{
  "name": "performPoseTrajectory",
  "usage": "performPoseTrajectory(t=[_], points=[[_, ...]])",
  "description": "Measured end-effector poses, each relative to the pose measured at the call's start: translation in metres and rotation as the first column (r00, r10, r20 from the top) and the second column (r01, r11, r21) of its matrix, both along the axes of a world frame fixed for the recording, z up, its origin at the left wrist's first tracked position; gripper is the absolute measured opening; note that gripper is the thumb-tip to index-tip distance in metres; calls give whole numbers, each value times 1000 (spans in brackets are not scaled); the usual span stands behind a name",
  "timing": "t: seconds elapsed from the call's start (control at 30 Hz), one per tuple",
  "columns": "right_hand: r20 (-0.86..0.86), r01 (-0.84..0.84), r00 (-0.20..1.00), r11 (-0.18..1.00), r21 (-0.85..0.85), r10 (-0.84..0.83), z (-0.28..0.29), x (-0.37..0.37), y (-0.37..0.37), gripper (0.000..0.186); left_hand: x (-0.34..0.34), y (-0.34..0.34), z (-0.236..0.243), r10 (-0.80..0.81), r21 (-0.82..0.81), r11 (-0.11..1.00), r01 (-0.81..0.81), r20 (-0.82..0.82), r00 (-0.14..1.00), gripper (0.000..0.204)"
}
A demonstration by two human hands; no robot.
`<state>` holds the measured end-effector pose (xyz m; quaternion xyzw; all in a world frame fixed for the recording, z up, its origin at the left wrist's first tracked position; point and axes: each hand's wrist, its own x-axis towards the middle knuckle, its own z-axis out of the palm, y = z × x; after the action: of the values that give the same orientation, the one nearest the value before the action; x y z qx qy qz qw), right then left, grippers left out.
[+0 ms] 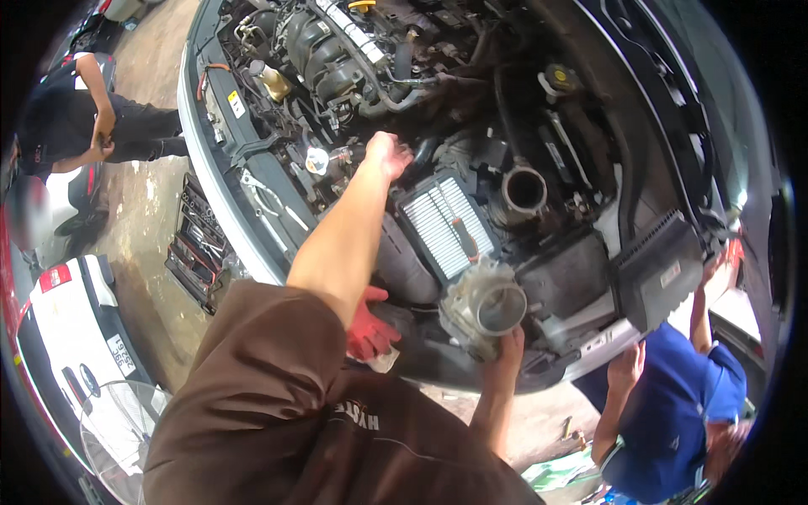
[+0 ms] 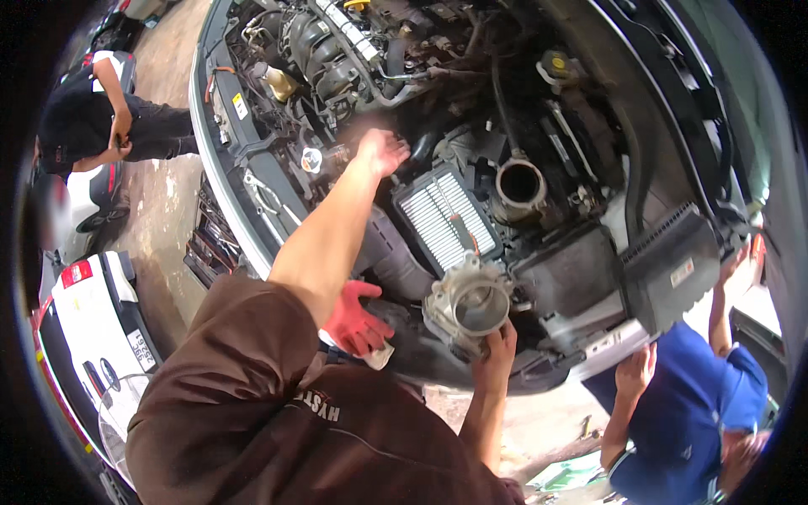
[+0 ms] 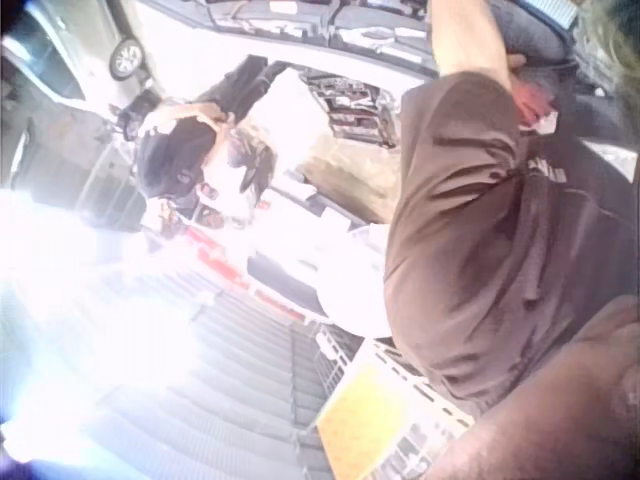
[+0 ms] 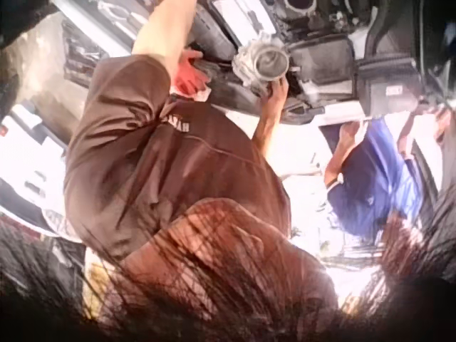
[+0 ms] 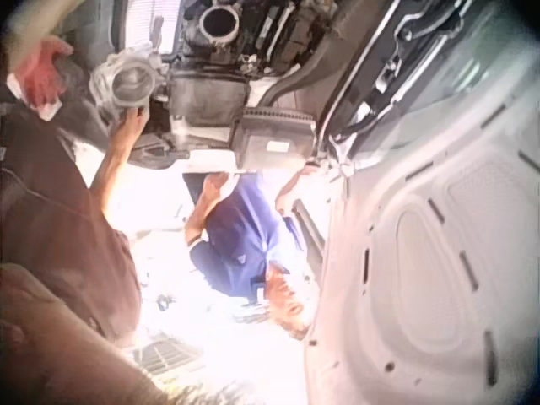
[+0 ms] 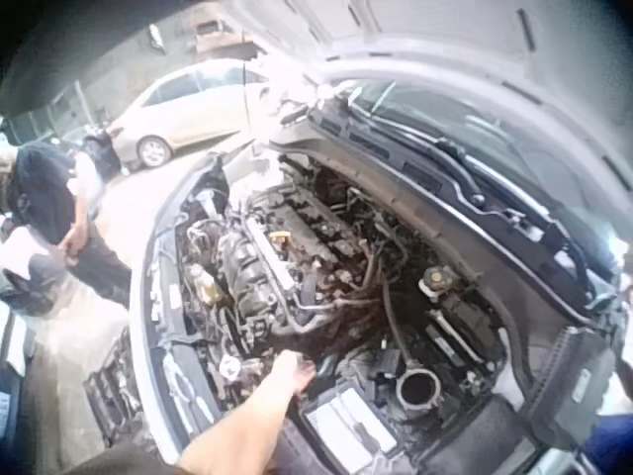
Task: The person removes a throttle body and air intake components from a vehicle's engine bay, manipulates various hoses and electrical connectors, and uses pliers to adjust a clamp.
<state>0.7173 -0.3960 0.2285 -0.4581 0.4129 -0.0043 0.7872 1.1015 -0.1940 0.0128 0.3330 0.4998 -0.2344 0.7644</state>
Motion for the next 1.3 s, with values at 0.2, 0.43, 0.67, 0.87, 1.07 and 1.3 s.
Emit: performPoseTrajectory(t=[0.2, 0.43, 0.67, 0.87, 1.07, 1.3], points=[[117, -144, 982, 988, -58, 150, 37, -8, 16, 46, -161, 48, 209, -818, 499, 566, 657, 438, 372, 50], [282, -302, 896, 937, -177, 342, 69, -39, 57, 46, -319, 106, 304, -781, 542, 483, 688, 622, 58, 87], [387, -386, 798, 885, -260, 462, 100, -67, 96, 41, -372, 145, 351, -799, 562, 521, 643, 586, 136, 94], [380, -408, 763, 845, -346, 523, 109, -81, 102, 40, -391, 158, 360, -824, 642, 496, 584, 560, 85, 94], [369, -426, 750, 828, -366, 549, 113, -88, 106, 43, -400, 165, 361, -791, 637, 550, 541, 604, 93, 94], [282, -449, 783, 818, -360, 554, 114, -98, 139, 47, -428, 181, 329, -814, 629, 571, 527, 517, 266, 74]])
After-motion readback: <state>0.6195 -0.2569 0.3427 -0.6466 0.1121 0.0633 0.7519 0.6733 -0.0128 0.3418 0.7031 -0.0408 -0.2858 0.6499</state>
